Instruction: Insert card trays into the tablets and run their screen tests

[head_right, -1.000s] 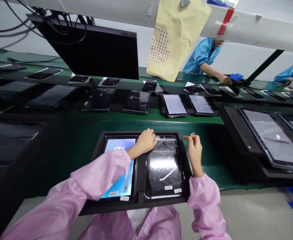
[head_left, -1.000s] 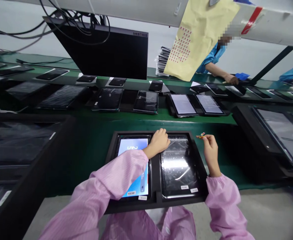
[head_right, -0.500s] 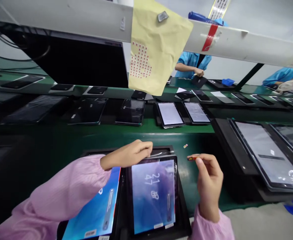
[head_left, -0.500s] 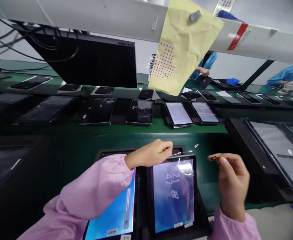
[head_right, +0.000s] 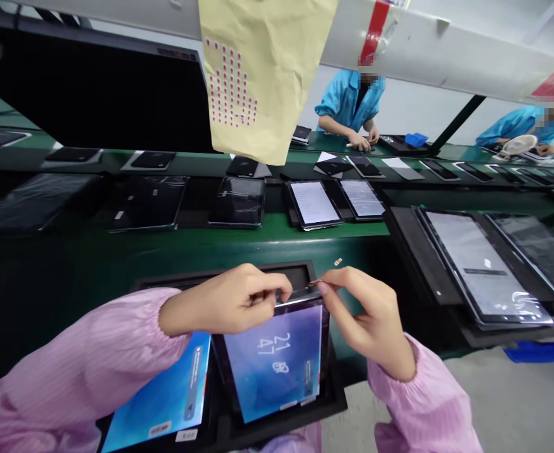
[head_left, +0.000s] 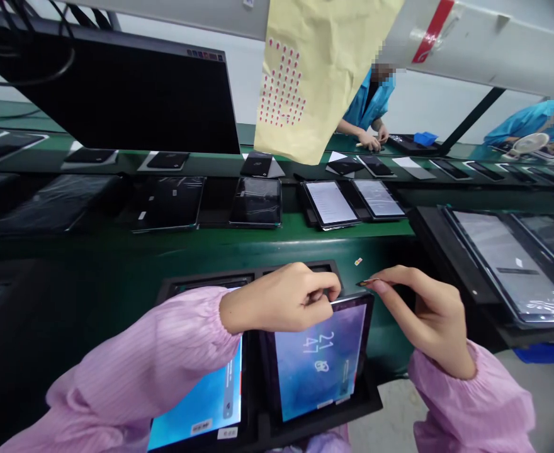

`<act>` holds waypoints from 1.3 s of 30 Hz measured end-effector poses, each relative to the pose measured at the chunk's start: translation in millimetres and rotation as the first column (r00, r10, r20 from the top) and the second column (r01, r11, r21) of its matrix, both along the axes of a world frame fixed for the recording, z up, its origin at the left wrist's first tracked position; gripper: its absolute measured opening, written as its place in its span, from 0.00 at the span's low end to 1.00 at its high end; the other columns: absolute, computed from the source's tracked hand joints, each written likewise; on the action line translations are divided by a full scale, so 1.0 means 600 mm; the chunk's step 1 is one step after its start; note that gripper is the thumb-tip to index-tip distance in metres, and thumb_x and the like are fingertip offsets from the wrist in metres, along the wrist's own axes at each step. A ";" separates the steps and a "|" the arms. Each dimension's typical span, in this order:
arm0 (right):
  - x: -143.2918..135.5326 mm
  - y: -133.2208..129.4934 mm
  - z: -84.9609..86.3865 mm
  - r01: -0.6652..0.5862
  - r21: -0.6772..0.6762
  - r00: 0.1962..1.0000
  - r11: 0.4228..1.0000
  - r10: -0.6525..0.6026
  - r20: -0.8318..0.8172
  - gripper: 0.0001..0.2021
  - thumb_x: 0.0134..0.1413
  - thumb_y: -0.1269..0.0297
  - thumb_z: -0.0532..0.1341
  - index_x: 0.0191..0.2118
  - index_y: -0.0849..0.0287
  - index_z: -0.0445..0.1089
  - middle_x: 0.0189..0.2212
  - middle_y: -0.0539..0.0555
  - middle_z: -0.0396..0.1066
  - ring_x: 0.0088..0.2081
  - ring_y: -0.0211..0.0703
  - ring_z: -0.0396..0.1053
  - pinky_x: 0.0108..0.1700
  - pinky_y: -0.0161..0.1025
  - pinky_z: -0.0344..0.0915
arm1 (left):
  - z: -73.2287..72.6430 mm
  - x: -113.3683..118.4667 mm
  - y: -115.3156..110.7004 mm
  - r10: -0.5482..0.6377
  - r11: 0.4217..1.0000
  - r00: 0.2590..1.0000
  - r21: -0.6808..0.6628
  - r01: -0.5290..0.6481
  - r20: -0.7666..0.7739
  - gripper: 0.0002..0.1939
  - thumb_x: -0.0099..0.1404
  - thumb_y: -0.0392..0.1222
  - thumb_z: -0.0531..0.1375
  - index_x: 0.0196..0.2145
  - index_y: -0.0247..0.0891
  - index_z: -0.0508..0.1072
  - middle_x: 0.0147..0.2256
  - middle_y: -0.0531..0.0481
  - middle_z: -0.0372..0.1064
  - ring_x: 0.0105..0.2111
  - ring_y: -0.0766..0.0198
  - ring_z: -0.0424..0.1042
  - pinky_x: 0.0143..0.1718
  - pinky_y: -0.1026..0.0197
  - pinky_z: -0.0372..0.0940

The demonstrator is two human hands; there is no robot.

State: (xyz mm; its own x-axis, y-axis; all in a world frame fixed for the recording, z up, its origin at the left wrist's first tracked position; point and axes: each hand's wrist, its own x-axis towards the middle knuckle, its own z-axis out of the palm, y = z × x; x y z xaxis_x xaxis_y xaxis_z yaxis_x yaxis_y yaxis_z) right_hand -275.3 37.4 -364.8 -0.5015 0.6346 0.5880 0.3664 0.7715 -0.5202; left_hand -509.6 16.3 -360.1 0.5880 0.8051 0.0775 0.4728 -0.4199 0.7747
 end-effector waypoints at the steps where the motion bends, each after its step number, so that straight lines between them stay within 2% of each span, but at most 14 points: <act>1: -0.003 0.002 0.003 -0.024 0.017 0.999 1.000 0.024 0.035 0.06 0.59 0.75 0.60 0.39 0.57 0.68 0.31 0.48 0.73 0.32 0.33 0.72 0.36 0.29 0.67 | 0.000 0.004 0.004 -0.010 1.000 1.000 0.006 0.010 0.000 0.03 0.59 0.33 0.53 0.30 0.39 0.66 0.17 0.62 0.49 0.17 0.74 0.48 0.21 0.67 0.47; 5: -0.012 0.010 0.006 -0.052 -0.005 0.994 0.999 0.053 0.098 0.05 0.61 0.73 0.57 0.40 0.56 0.65 0.31 0.48 0.72 0.32 0.31 0.71 0.36 0.27 0.66 | -0.006 0.012 0.020 -0.059 0.998 0.998 0.030 0.059 -0.012 0.11 0.59 0.36 0.54 0.22 0.37 0.56 0.19 0.60 0.49 0.19 0.74 0.48 0.22 0.66 0.46; 9: -0.010 0.020 0.000 -0.038 -0.096 0.995 0.995 0.047 0.093 0.04 0.63 0.71 0.56 0.40 0.56 0.65 0.31 0.47 0.71 0.31 0.31 0.71 0.35 0.27 0.66 | -0.010 0.003 0.018 -0.013 1.000 1.000 0.022 0.013 0.017 0.05 0.59 0.33 0.51 0.28 0.39 0.65 0.18 0.61 0.49 0.18 0.74 0.48 0.22 0.67 0.47; 13: -0.007 0.019 -0.003 -0.017 -0.130 0.996 0.991 0.028 0.079 0.03 0.64 0.70 0.56 0.39 0.56 0.65 0.30 0.48 0.71 0.31 0.33 0.71 0.34 0.29 0.66 | -0.014 -0.007 0.008 0.046 0.998 0.998 0.028 -0.048 0.046 0.10 0.60 0.31 0.50 0.31 0.39 0.70 0.18 0.61 0.52 0.17 0.75 0.49 0.21 0.68 0.48; 17: -0.004 0.015 -0.003 -0.003 -0.135 0.998 0.991 0.012 0.065 0.03 0.64 0.69 0.56 0.38 0.56 0.65 0.29 0.48 0.72 0.30 0.33 0.72 0.33 0.28 0.66 | -0.015 -0.006 0.004 0.062 0.996 0.997 0.058 -0.065 0.052 0.10 0.59 0.31 0.50 0.30 0.39 0.71 0.17 0.61 0.51 0.16 0.75 0.48 0.20 0.68 0.47; 23: -0.001 0.021 -0.001 -0.036 -0.202 0.999 0.979 0.042 0.025 0.03 0.64 0.67 0.57 0.38 0.56 0.67 0.28 0.49 0.73 0.30 0.35 0.73 0.32 0.29 0.68 | -0.004 0.014 0.011 -0.008 0.997 0.999 0.078 0.006 0.032 0.06 0.58 0.33 0.53 0.24 0.38 0.63 0.17 0.61 0.46 0.18 0.74 0.46 0.21 0.66 0.46; 28: -0.009 0.024 0.019 -0.122 -0.295 0.991 0.948 0.132 0.015 0.05 0.63 0.65 0.57 0.35 0.57 0.67 0.27 0.49 0.73 0.28 0.35 0.72 0.31 0.30 0.68 | 0.004 0.023 0.012 -0.059 0.998 0.996 0.023 0.058 0.066 0.10 0.59 0.34 0.54 0.22 0.37 0.57 0.18 0.60 0.48 0.19 0.74 0.47 0.22 0.66 0.45; 31: -0.024 0.019 0.032 -0.173 -0.291 0.977 0.941 0.202 0.071 0.06 0.63 0.65 0.58 0.34 0.58 0.68 0.26 0.49 0.72 0.27 0.33 0.70 0.29 0.29 0.66 | 0.012 0.010 -0.005 -0.006 0.996 0.994 -0.093 0.016 0.112 0.10 0.64 0.39 0.55 0.25 0.37 0.62 0.20 0.60 0.54 0.20 0.75 0.52 0.22 0.69 0.49; 34: -0.043 0.009 0.042 -0.270 -0.264 0.947 0.926 0.305 0.099 0.05 0.62 0.67 0.58 0.33 0.58 0.67 0.23 0.47 0.69 0.24 0.31 0.66 0.28 0.28 0.64 | 0.018 -0.009 -0.040 0.116 0.972 0.981 -0.220 -0.079 0.157 0.10 0.68 0.46 0.55 0.32 0.37 0.65 0.22 0.59 0.58 0.19 0.75 0.55 0.20 0.71 0.52; 37: -0.059 -0.001 0.045 -0.353 -0.213 0.924 0.911 0.375 0.076 0.05 0.61 0.70 0.57 0.33 0.58 0.66 0.23 0.46 0.67 0.24 0.30 0.64 0.28 0.28 0.62 | 0.011 -0.017 -0.077 0.257 0.951 0.938 -0.232 -0.203 0.231 0.10 0.69 0.47 0.54 0.33 0.38 0.64 0.27 0.57 0.62 0.21 0.75 0.62 0.20 0.71 0.56; 39: -0.063 -0.007 0.044 -0.392 -0.181 0.910 0.902 0.409 0.068 0.05 0.61 0.71 0.57 0.33 0.58 0.66 0.25 0.47 0.67 0.26 0.30 0.63 0.29 0.29 0.62 | -0.001 -0.013 -0.095 0.301 0.949 0.901 -0.185 -0.253 0.311 0.10 0.69 0.46 0.55 0.32 0.38 0.63 0.31 0.54 0.66 0.25 0.73 0.66 0.22 0.71 0.60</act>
State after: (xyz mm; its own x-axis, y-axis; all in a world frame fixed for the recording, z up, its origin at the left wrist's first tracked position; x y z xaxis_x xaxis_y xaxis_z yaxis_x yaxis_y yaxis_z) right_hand -313.3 33.2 -338.7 -0.7847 0.4482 0.4282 0.1009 0.7740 -0.6251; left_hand -517.4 -40.4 -360.5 0.2988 0.9484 0.1060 0.2601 -0.1878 0.9471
